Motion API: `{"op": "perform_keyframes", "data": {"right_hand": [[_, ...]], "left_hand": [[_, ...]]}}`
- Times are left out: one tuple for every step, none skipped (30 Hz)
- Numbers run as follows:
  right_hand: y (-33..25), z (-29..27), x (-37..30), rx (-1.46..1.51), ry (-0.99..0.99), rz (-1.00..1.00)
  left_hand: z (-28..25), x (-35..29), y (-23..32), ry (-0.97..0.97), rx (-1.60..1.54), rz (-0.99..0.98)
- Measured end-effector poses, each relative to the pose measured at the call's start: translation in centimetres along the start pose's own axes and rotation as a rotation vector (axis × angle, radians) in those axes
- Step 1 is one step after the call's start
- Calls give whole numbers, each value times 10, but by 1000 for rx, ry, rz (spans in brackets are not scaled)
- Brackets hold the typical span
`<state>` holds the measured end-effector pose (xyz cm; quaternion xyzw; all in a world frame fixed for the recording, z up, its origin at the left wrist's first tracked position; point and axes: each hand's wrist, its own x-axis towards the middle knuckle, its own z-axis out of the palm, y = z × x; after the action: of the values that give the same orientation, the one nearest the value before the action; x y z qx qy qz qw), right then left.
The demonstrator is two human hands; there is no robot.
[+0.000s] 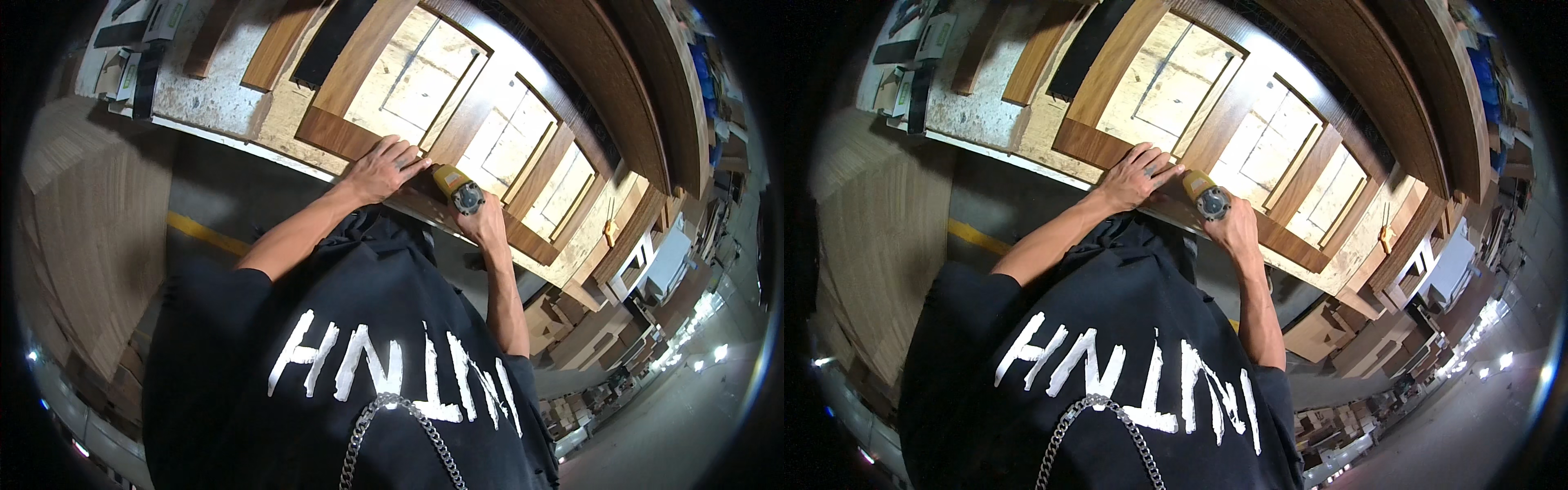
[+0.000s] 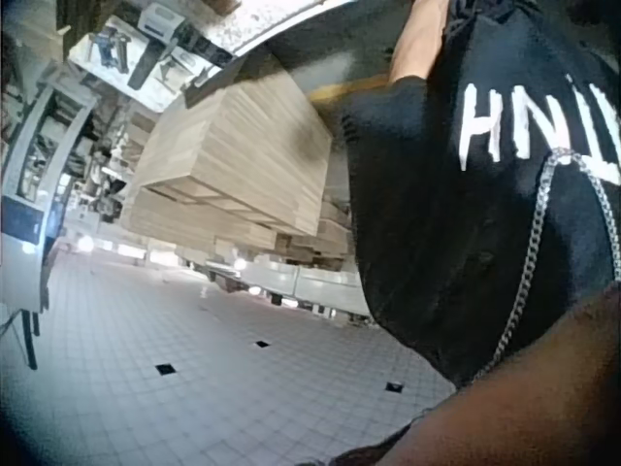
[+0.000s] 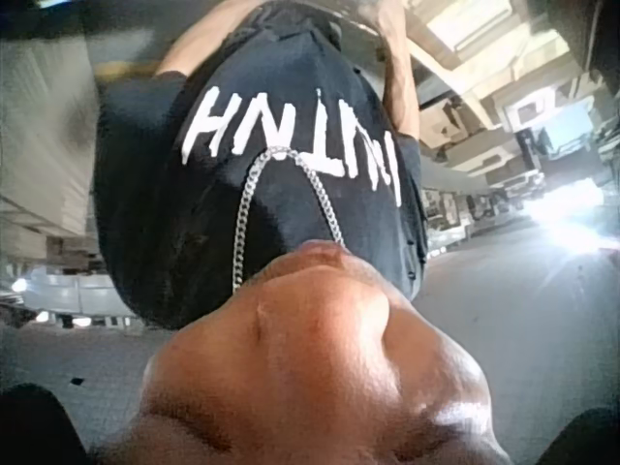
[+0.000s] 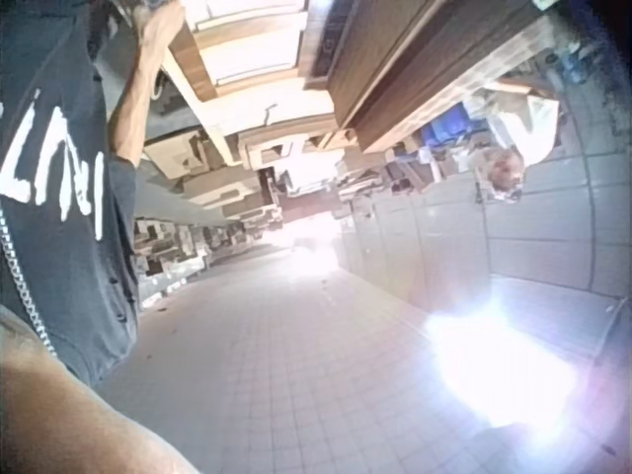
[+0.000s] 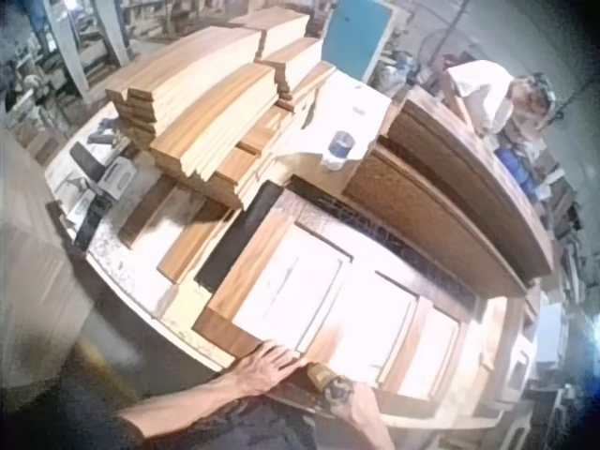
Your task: The person assembles a wooden frame by placing thin wooden strips into a larger frame and securing them with a pneumatic nail gun. The person repeatedly positions strips and fastens them, then lifts and repositions the frame to continue assembly.
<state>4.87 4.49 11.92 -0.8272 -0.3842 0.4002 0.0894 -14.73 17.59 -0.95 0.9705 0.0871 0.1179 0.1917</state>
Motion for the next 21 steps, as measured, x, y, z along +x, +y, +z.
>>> {"op": "perform_keyframes", "data": {"right_hand": [[-3,-2,-1,-4,12,3],[-8,-4,-4,4,6,4],[-7,-3,-5,-30,-10,26],[3,4,-5,14,27,-21],[13,13,-7,56,63,-70],[19,17,-12,84,89,-62],[20,19,-20,129,78,-45],[18,19,-29,173,64,-29],[19,21,-39,223,51,-3],[21,26,-48,260,64,-2],[24,32,-53,285,71,-21],[26,39,-58,308,73,-40],[29,46,-62,324,75,-45],[30,51,-59,316,36,-35],[28,53,-60,310,30,-19],[22,56,-59,304,23,-4],[17,58,-58,299,14,8],[6,56,-56,307,-10,13],[-2,55,-55,321,-10,3],[-13,53,-54,356,-12,-16],[-25,51,-49,389,-4,-38]], "left_hand": [[-2,3,0,10,-37,-8],[2,2,2,-10,-37,-20],[6,-2,1,-25,-30,-26],[2,-3,-1,-45,-22,-34],[-3,-5,-4,-52,-2,-73],[-17,-6,-8,-61,22,-121],[-26,-15,-11,-79,44,-184],[-19,-31,-28,7,96,-221],[-36,-39,-39,46,112,-288],[-49,-49,-50,63,134,-376],[-61,-60,-61,81,157,-462],[-73,-71,-73,95,158,-542],[-78,-84,-81,109,144,-621],[-81,-94,-91,68,125,-709],[-81,-97,-97,62,111,-668],[-81,-101,-103,56,99,-629],[-81,-105,-109,51,89,-592],[-83,-105,-109,71,-14,-602],[-87,-100,-106,83,-50,-599],[-88,-99,-107,81,-75,-587],[-88,-96,-112,88,-99,-568]]}}
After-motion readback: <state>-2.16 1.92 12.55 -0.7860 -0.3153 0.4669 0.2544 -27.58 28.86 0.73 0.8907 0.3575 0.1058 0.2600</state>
